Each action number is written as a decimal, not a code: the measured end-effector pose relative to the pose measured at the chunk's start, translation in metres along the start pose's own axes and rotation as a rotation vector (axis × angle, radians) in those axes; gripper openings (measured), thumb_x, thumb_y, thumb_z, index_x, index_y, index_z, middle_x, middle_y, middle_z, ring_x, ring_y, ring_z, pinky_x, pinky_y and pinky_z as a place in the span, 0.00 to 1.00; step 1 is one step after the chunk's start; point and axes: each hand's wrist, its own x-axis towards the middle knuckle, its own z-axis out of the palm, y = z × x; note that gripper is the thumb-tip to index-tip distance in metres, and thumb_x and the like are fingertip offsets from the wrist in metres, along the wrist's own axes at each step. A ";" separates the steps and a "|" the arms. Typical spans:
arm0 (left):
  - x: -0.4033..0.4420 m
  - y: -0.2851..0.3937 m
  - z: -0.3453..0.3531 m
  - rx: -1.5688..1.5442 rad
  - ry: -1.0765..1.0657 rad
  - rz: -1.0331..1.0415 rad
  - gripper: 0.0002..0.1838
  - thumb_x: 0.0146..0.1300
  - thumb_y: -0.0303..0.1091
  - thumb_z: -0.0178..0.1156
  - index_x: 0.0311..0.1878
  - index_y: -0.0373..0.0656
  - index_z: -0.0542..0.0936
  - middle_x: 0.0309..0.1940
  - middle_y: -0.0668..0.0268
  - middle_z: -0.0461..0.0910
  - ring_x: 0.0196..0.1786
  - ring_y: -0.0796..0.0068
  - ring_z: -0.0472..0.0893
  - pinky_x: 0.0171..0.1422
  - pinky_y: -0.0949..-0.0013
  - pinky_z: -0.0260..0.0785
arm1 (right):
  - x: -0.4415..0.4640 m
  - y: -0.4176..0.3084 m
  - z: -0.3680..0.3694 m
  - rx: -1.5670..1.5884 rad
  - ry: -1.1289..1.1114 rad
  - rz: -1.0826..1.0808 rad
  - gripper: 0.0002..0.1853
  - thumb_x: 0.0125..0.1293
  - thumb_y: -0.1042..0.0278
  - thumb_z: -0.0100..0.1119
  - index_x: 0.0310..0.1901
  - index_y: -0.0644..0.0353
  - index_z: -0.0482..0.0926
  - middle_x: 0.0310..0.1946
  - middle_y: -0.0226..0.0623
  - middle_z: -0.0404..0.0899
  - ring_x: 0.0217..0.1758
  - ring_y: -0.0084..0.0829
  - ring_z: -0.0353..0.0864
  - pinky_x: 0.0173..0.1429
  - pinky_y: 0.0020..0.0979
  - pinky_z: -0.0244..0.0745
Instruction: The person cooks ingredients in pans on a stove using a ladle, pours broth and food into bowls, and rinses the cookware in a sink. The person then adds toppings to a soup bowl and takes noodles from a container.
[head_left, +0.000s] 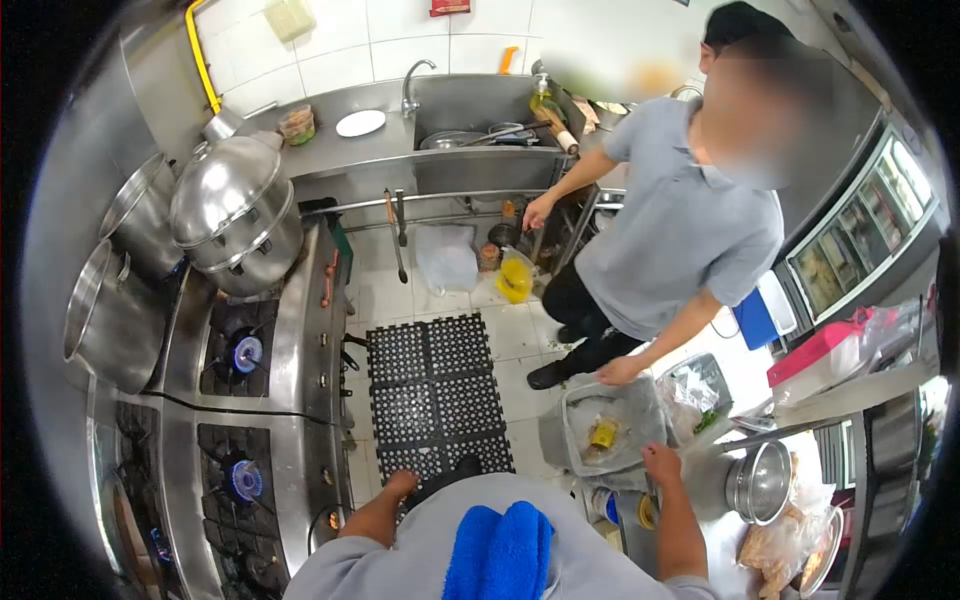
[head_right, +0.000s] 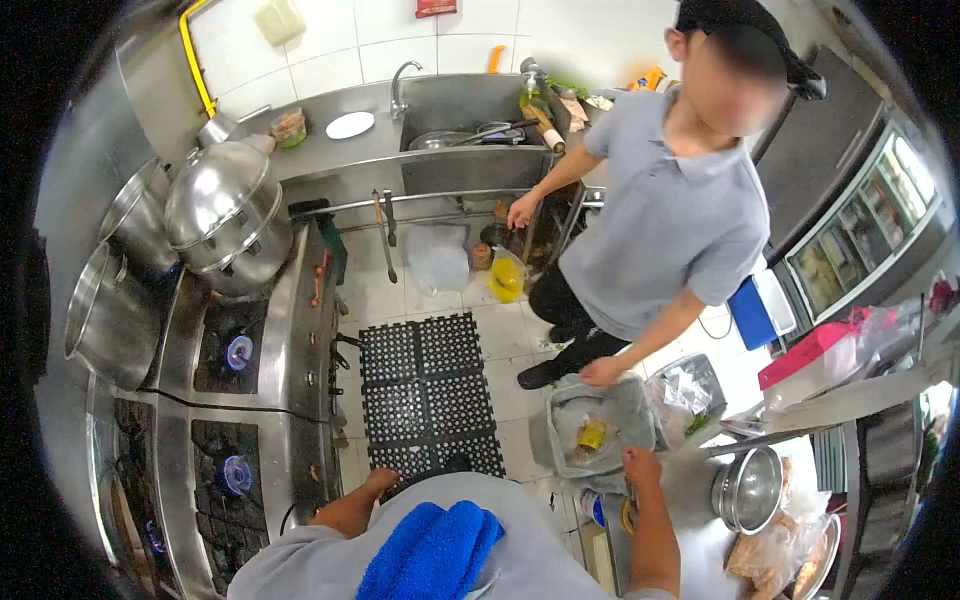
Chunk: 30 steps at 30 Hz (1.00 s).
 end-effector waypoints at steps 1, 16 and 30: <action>0.000 0.002 0.006 -0.116 0.003 -0.054 0.11 0.53 0.31 0.54 0.38 0.43 0.80 0.37 0.52 0.80 0.42 0.58 0.81 0.45 0.56 0.73 | -0.002 0.002 0.004 -0.134 0.004 -0.027 0.13 0.58 0.58 0.53 0.37 0.57 0.80 0.29 0.43 0.79 0.35 0.45 0.79 0.42 0.40 0.72; 0.031 0.157 -0.025 -0.565 0.311 -0.206 0.20 0.56 0.49 0.49 0.36 0.44 0.81 0.42 0.57 0.79 0.43 0.56 0.79 0.51 0.56 0.69 | -0.017 -0.040 -0.011 -0.245 0.110 -0.090 0.14 0.60 0.54 0.50 0.32 0.54 0.80 0.30 0.41 0.80 0.35 0.45 0.78 0.37 0.42 0.70; 0.009 0.210 -0.004 -0.327 0.150 -0.244 0.22 0.63 0.45 0.46 0.43 0.36 0.80 0.48 0.51 0.76 0.51 0.53 0.76 0.56 0.56 0.66 | -0.016 -0.028 -0.009 -0.206 0.107 -0.147 0.13 0.62 0.55 0.48 0.33 0.54 0.79 0.29 0.42 0.80 0.33 0.47 0.78 0.37 0.45 0.70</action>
